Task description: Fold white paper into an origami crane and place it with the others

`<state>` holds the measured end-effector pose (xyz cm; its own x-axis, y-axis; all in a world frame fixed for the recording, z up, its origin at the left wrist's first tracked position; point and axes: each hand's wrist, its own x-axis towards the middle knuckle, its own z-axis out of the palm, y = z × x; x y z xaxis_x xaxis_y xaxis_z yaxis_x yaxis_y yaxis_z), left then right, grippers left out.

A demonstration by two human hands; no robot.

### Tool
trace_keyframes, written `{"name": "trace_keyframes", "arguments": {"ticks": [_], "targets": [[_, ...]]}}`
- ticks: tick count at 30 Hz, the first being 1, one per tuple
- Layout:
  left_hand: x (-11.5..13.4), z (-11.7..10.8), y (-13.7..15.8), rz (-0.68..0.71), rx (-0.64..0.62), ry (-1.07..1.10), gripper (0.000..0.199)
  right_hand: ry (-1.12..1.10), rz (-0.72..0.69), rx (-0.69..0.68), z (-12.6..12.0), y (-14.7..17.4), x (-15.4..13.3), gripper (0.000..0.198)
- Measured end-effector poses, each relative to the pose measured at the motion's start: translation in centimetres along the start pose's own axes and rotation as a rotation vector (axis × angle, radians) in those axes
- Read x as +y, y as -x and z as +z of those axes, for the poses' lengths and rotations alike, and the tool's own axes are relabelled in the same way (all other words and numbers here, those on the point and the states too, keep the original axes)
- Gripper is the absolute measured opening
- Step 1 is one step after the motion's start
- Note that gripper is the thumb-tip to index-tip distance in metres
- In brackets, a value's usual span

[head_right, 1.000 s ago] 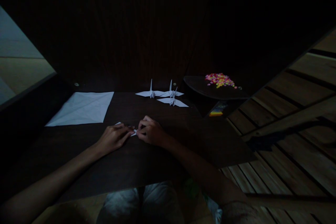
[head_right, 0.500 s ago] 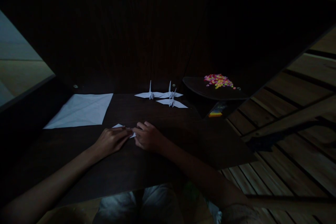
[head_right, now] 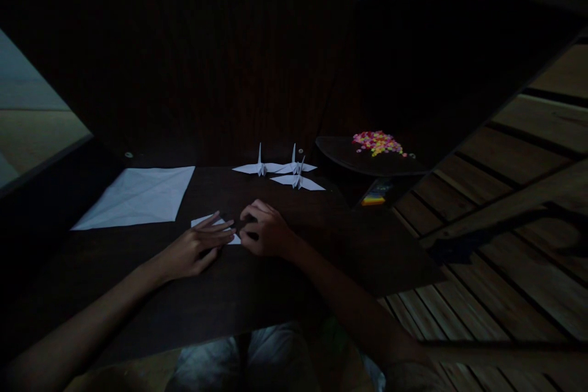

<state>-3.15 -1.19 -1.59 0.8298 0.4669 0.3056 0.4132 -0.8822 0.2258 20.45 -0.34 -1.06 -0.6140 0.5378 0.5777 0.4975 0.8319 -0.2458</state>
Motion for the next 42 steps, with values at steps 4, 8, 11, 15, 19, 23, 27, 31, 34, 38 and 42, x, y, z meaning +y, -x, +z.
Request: {"name": "trace_keyframes", "arguments": {"ticks": [4,8,11,15,19,23,27,31,34,38,42], "targets": [[-0.2,0.1,-0.1,-0.002,0.044,-0.001,0.043,-0.072,0.08,0.015,0.0,0.0,0.8,0.013],[-0.3,0.1,-0.1,-0.048,0.097,0.04,0.035,-0.108,0.047,-0.085,0.6,0.1,0.8,0.026],[-0.1,0.2,-0.1,-0.084,0.128,0.069,0.031,-0.076,0.098,-0.17,1.1,0.2,0.8,0.027],[0.0,0.7,-0.4,-0.136,0.216,0.101,0.027,-0.073,0.137,-0.271,1.5,0.3,1.1,0.029],[-0.1,1.2,-0.4,-0.199,0.223,0.067,0.031,-0.071,0.154,-0.305,1.5,0.2,1.2,0.033],[-0.3,1.4,-0.2,-0.251,0.181,0.093,0.034,-0.058,0.189,-0.312,1.5,0.3,0.9,0.035],[-0.2,1.2,-0.2,-0.276,0.133,0.084,0.033,-0.05,0.208,-0.312,1.4,0.4,0.7,0.033],[-0.1,1.0,-0.4,-0.281,0.074,0.029,0.037,-0.063,0.187,-0.358,1.1,0.3,0.8,0.032],[0.0,1.1,-0.5,-0.304,0.059,0.001,0.042,-0.027,0.171,-0.362,0.9,0.3,0.7,0.032],[0.0,1.5,-0.4,-0.317,0.046,-0.024,0.043,0.084,0.122,-0.356,0.8,0.5,0.2,0.034],[0.0,1.6,-0.4,-0.331,0.009,-0.025,0.044,0.13,0.099,-0.364,0.9,0.6,0.0,0.033]]}}
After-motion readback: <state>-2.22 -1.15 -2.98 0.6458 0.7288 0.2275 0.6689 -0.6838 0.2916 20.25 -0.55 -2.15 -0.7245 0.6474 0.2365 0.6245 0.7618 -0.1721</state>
